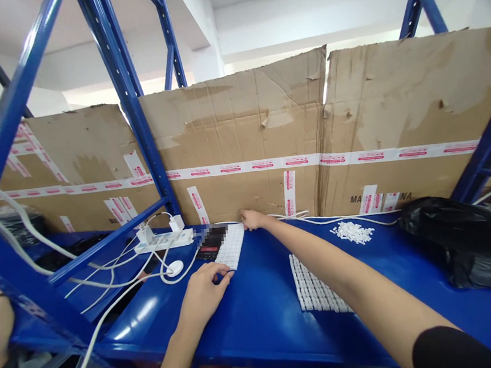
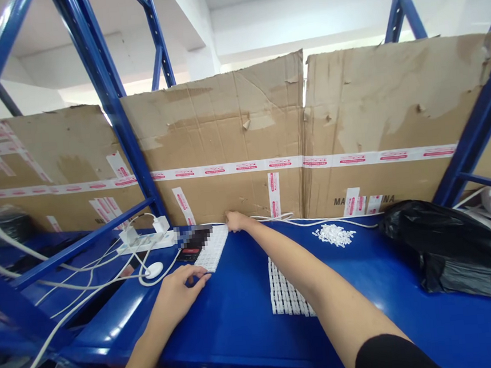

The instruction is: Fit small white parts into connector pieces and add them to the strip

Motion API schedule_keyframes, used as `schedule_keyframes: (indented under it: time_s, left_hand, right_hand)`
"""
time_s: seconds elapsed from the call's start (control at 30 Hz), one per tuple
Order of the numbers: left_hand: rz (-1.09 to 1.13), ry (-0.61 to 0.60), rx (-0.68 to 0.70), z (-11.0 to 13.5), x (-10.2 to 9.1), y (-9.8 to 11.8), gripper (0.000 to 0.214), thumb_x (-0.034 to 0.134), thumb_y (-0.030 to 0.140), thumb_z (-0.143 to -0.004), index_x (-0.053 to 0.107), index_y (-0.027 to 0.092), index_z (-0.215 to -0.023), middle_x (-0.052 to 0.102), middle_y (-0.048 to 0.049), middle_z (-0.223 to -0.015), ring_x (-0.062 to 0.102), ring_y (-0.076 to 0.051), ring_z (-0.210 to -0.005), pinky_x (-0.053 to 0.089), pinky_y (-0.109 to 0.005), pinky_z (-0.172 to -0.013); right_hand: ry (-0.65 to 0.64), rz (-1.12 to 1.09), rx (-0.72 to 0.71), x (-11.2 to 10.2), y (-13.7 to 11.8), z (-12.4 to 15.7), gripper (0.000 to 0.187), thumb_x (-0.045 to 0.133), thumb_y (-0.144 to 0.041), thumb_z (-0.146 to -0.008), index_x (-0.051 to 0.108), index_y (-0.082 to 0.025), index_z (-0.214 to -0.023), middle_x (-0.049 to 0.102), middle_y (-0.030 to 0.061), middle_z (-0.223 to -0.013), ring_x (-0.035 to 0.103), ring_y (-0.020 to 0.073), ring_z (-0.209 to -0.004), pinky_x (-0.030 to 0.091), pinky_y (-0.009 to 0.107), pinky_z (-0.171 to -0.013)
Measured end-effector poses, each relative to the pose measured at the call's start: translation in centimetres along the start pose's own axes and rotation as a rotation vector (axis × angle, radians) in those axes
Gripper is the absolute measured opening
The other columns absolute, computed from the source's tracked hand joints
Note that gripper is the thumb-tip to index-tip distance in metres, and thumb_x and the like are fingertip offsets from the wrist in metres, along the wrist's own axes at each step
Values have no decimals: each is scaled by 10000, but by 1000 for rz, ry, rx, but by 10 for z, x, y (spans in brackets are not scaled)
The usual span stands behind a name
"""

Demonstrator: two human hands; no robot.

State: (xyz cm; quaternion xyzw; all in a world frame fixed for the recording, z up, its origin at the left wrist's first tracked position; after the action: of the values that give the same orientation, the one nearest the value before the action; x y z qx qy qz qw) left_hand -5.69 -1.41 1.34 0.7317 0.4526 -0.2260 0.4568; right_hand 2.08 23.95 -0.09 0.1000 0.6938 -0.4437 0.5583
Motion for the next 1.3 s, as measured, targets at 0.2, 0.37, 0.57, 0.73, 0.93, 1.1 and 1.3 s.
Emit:
schedule_keyframes:
  time_s: [0.2, 0.37, 0.57, 0.73, 0.93, 1.1, 1.3]
  left_hand:
    - [32, 7, 23, -6, -2, 17, 164, 641, 362, -907, 767, 261, -871, 768, -23, -850, 692, -225, -793, 537, -340, -758]
    - [91, -47, 134, -37, 13, 68, 214, 609, 387, -940, 774, 255, -904, 769, -24, -845, 675, -206, -763, 525, -325, -748]
    - [98, -195, 231, -104, 68, 126, 234, 579, 309, -940, 792, 216, -916, 797, -56, -892, 692, -223, -771, 502, -331, -743]
    - [156, -259, 303, -124, 115, 155, 247, 554, 266, -946, 794, 207, -937, 799, -66, -919, 707, -235, -813, 507, -343, -776]
    - [164, -218, 360, -107, 135, 162, 256, 541, 271, -980, 784, 192, -977, 753, -68, -917, 676, -205, -789, 512, -327, -787]
    - [184, -150, 406, -101, 136, 167, 263, 508, 266, -1018, 762, 198, -1016, 748, -71, -966, 670, -227, -920, 510, -353, -857]
    - [197, -121, 421, -92, 136, 171, 256, 503, 275, -1030, 750, 207, -1047, 765, -67, -1008, 669, -240, -974, 507, -406, -933]
  right_hand:
    - [1, -115, 4, -4, 3, 4, 301, 450, -125, -1003, 502, -139, -1299, 782, 89, -920, 646, 94, -536, 422, 138, -445]
    - [20, -166, -38, -32, 18, 31, 311, 429, -139, -1021, 524, -154, -1317, 779, 71, -922, 649, 100, -565, 439, 149, -453]
    - [113, -91, -111, -89, 75, 123, 243, 502, -133, -976, 666, -135, -1155, 768, 64, -874, 682, 131, -678, 501, 194, -608]
    - [203, -44, -171, -109, 113, 212, 219, 643, -197, -910, 743, -181, -1104, 788, 49, -967, 721, 173, -847, 530, 262, -802]
    - [64, -178, -201, -79, 115, 249, 304, 781, -396, -845, 778, -224, -1095, 792, 47, -1047, 734, 191, -884, 539, 270, -784]
    - [77, -202, -205, -71, 116, 246, 230, 723, -330, -893, 782, -213, -1081, 797, 45, -1005, 734, 194, -878, 538, 281, -817]
    - [149, -88, -243, -75, 118, 253, 193, 734, -325, -891, 798, -218, -1038, 787, 42, -983, 711, 187, -829, 524, 269, -774]
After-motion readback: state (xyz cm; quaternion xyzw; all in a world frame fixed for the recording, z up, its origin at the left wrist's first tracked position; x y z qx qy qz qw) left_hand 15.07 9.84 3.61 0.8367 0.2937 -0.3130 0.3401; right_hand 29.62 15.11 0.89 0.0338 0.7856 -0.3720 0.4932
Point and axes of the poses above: each hand's wrist, its own z-axis away from the middle knuckle, its own x-axis out of the palm, y = z × x, the point moved 9 cm from there along -z, towards the middle knuckle
